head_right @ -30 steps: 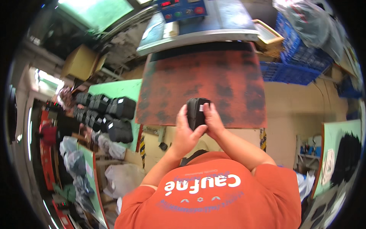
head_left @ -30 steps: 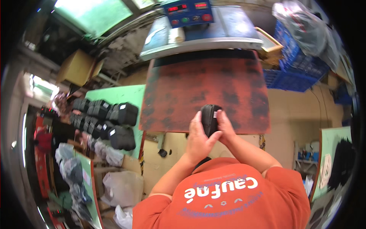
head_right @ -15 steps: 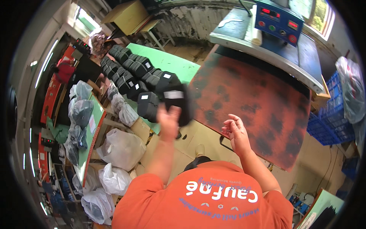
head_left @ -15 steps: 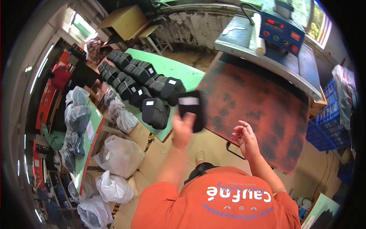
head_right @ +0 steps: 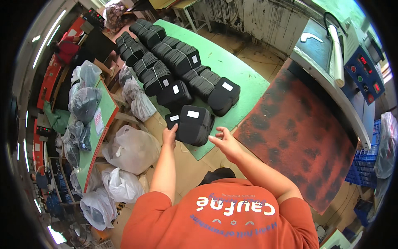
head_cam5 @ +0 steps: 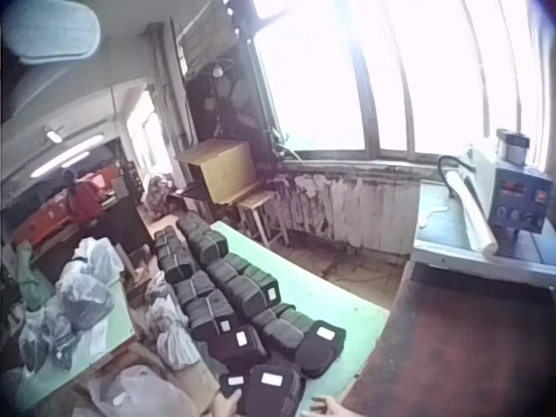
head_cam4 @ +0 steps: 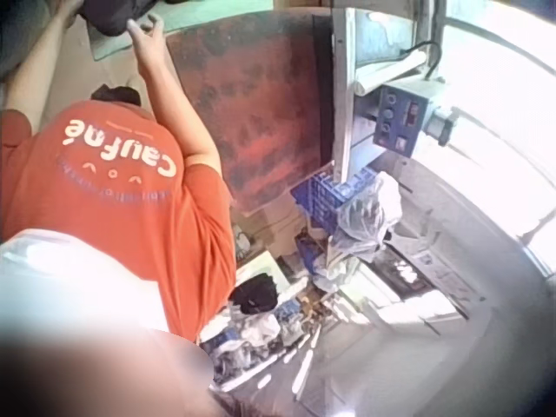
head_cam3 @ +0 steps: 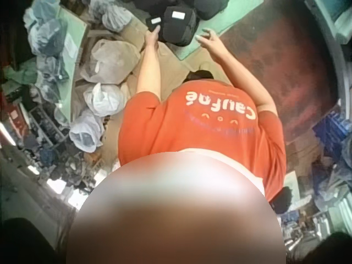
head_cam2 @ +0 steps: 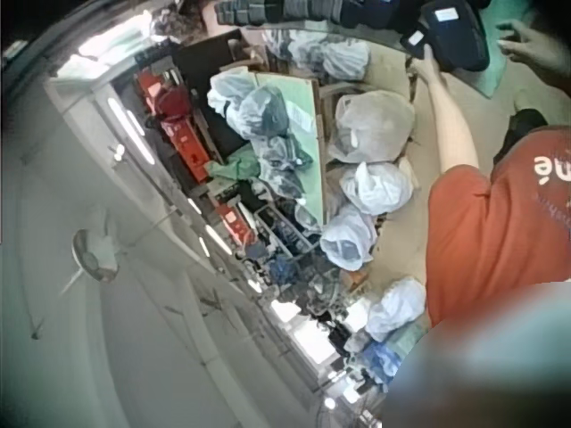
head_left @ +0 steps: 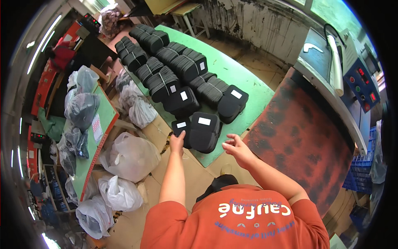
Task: Stacking, stamping with a heat press, and bagging shoe heel components in a factory.
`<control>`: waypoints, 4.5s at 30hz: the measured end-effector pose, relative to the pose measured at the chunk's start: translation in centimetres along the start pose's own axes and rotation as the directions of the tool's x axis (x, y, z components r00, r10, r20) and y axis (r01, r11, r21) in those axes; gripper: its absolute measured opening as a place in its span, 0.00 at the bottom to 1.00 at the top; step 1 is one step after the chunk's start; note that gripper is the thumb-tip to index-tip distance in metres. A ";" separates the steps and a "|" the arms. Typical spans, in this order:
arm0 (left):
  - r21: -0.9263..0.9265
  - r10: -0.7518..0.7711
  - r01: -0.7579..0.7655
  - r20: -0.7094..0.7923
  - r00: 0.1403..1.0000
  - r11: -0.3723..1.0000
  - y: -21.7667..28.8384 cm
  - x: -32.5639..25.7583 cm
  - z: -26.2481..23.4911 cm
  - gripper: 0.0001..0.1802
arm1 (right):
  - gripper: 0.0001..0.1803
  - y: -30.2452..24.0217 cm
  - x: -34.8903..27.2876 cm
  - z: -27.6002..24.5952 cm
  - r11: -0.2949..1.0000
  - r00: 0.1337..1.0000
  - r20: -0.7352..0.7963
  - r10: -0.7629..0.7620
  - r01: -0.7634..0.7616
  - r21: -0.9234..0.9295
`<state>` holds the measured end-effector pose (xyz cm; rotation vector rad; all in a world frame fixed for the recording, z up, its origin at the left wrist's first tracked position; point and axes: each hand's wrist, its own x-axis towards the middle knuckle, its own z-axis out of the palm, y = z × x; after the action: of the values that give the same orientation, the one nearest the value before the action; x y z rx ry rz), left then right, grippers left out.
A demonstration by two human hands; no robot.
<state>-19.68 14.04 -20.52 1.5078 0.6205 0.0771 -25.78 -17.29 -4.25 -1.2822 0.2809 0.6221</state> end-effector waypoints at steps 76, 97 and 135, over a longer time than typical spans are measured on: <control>0.013 0.152 -0.690 0.972 0.177 0.724 -0.1 -59.4 58.8 0.06 | 0.38 15.0 -38.2 -46.1 0.029 0.524 -0.809 -0.265 0.843 0.537; 0.236 -0.207 -0.490 0.972 0.114 0.839 2.7 -56.9 63.9 0.06 | 0.26 13.8 -39.1 -47.4 0.133 0.500 -0.858 -0.116 0.864 0.485; 0.180 -0.031 -0.453 0.948 0.317 0.873 0.0 -53.9 67.9 0.07 | 0.30 15.5 -43.1 -49.7 -0.017 0.419 -0.888 -0.191 0.903 0.430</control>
<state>-36.33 -69.90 -6.62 1.7298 -0.6073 -0.7646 -62.43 -73.96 -7.94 -0.1901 0.4595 -0.8458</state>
